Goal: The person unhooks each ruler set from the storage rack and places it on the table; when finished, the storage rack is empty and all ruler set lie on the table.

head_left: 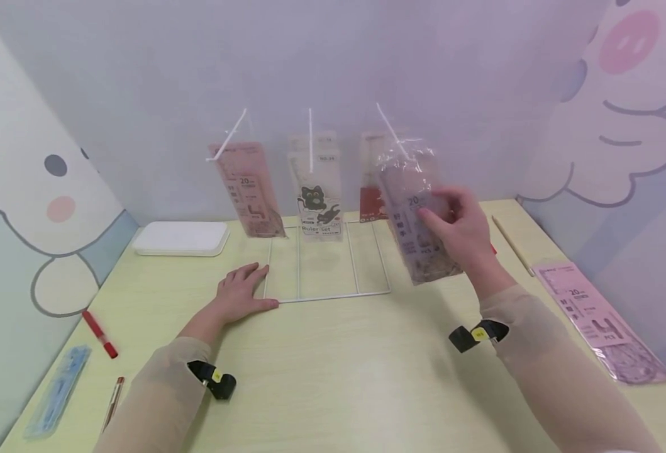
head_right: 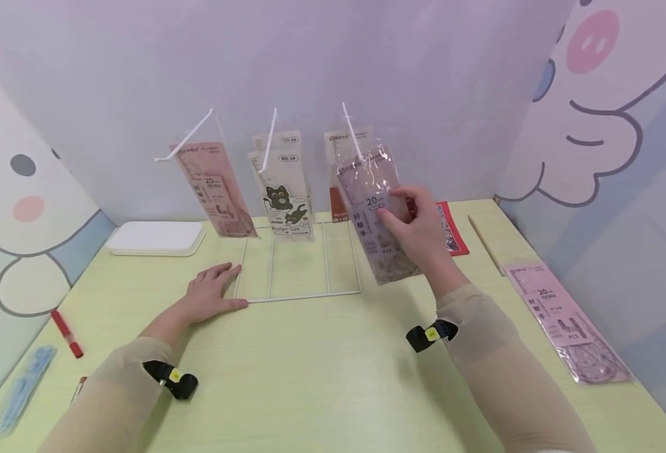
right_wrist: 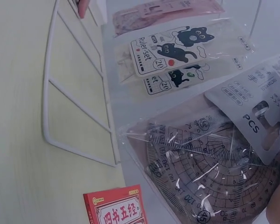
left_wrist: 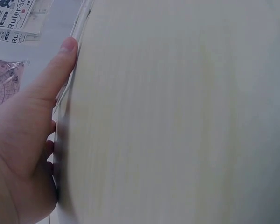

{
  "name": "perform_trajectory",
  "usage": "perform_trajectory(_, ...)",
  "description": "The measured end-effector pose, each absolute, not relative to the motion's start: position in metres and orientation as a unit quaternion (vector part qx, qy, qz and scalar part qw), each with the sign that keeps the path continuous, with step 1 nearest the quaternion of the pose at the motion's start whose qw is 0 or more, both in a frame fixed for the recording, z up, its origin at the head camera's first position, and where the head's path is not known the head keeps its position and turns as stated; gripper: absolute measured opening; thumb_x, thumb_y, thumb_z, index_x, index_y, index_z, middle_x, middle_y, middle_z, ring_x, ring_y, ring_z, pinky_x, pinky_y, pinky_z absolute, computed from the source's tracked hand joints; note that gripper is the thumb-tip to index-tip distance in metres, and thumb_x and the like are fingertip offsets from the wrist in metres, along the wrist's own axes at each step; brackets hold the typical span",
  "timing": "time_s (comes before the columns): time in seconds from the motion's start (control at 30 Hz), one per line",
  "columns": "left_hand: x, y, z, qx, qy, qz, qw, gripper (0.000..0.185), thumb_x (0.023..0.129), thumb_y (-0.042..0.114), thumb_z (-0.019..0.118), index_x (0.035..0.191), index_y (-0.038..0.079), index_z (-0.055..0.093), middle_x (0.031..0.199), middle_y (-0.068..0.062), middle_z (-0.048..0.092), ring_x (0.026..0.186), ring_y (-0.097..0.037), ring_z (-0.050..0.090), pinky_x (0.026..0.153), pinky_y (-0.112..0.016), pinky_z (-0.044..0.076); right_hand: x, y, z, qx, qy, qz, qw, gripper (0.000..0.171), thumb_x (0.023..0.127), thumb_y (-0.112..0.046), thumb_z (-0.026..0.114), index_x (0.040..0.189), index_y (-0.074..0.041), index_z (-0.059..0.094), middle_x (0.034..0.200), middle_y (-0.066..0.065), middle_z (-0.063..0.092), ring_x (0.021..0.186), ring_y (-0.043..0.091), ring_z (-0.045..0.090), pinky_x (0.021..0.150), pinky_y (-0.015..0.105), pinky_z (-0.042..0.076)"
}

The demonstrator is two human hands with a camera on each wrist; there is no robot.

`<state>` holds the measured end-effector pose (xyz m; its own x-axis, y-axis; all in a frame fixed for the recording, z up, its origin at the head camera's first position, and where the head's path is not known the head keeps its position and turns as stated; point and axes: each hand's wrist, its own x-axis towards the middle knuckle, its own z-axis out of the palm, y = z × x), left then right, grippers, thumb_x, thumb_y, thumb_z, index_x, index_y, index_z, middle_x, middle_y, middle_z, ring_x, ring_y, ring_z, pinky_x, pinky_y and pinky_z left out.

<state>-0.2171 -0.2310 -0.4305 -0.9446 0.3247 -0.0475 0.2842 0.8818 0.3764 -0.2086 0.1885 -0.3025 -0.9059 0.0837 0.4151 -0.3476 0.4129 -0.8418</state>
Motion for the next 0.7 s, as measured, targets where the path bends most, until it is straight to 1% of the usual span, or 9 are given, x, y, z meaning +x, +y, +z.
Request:
perform_trajectory(0.17, -0.217, -0.231, -0.431, 0.157, 0.968, 0.187, 0.058, 0.095, 0.076, 0.065, 0.062, 0.148, 0.011, 0.029, 0.149, -0.021, 0.021, 0.13, -0.05, 0.017, 0.097, -0.067, 0.015, -0.2, 0.195, -0.303, 0.102, -0.819, 0.516, 0.227, 0.041, 0.085, -0.012, 0.069, 0.121, -0.007, 0.051, 0.104, 0.002, 0.058, 0.086, 0.011, 0.057, 0.068, 0.019, 0.048)
perform_trajectory(0.37, -0.216, -0.232, -0.431, 0.158, 0.967, 0.188, 0.061, 0.096, 0.076, 0.065, 0.062, 0.148, 0.011, 0.029, 0.149, -0.021, 0.021, 0.131, -0.05, 0.016, 0.097, -0.067, 0.015, -0.191, 0.203, -0.301, 0.12, -0.82, 0.505, 0.242, 0.037, 0.083, -0.007, 0.07, 0.116, -0.005, 0.053, 0.095, -0.002, 0.059, 0.076, 0.012, 0.057, 0.061, 0.018, 0.048)
perform_trajectory(0.5, -0.216, -0.231, -0.429, 0.157, 0.967, 0.19, 0.057, 0.095, 0.076, 0.064, 0.063, 0.147, 0.011, 0.03, 0.149, -0.021, 0.021, 0.13, -0.05, 0.017, 0.097, -0.067, 0.015, -0.186, 0.205, -0.298, 0.128, -0.819, 0.502, 0.246, 0.036, 0.084, -0.006, 0.07, 0.116, -0.003, 0.053, 0.094, -0.006, 0.06, 0.074, 0.011, 0.057, 0.061, 0.017, 0.048)
perform_trajectory(0.7, -0.216, -0.232, -0.428, 0.155, 0.968, 0.187, 0.06, 0.093, 0.077, 0.063, 0.063, 0.147, 0.011, 0.03, 0.149, -0.021, 0.021, 0.13, -0.05, 0.017, 0.098, -0.067, 0.015, -0.179, 0.209, -0.293, 0.144, -0.808, 0.507, 0.264, 0.036, 0.082, 0.001, 0.068, 0.115, 0.002, 0.052, 0.092, -0.012, 0.061, 0.073, 0.007, 0.058, 0.062, 0.016, 0.047)
